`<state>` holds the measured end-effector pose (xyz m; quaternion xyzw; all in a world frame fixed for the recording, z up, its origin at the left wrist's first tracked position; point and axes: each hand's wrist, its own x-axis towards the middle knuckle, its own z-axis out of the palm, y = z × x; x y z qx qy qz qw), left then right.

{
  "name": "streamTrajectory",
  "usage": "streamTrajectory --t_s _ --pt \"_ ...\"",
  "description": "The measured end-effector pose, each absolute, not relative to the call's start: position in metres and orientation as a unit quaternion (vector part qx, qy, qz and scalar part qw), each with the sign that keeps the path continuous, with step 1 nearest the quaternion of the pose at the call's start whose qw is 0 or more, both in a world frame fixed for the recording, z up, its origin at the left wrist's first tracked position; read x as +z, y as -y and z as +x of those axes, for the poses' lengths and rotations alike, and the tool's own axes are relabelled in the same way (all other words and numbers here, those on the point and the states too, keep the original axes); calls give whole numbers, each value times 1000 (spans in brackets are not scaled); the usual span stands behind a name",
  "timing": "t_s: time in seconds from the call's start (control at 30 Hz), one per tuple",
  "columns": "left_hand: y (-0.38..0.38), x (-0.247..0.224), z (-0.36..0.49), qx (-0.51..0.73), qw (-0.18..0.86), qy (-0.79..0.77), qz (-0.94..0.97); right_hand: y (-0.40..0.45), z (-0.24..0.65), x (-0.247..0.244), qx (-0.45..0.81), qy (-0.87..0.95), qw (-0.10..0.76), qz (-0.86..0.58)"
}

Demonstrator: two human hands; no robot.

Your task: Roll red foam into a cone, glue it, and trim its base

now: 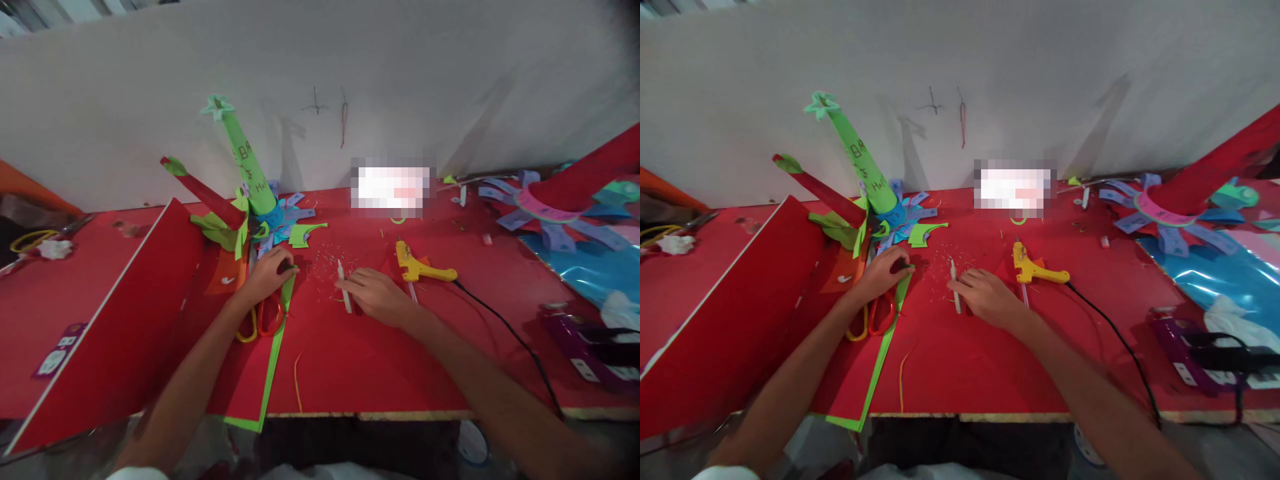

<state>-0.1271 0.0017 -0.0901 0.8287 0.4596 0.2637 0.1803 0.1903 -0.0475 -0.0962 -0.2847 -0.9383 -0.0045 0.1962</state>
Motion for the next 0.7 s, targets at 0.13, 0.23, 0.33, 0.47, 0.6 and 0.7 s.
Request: streamTrajectory --t_s 0.13,0.23,0.33,0.47,0.6,0.7 --pt "-1 -88 -125 284 164 -472 819 48 190 -96 -2 937 198 -287" --pt "0 -86 -127 305 152 -491 802 48 191 -96 5 937 199 -288" --pt "0 -85 -130 325 143 -506 786 48 191 -96 9 936 201 -289" --pt "1 -87 -133 337 128 -536 764 47 191 -96 2 936 205 -285" --pt "0 -90 -133 322 109 -550 763 48 191 -96 0 937 202 -285" --pt "0 -90 -134 299 94 -555 771 48 191 -95 3 937 202 -285"
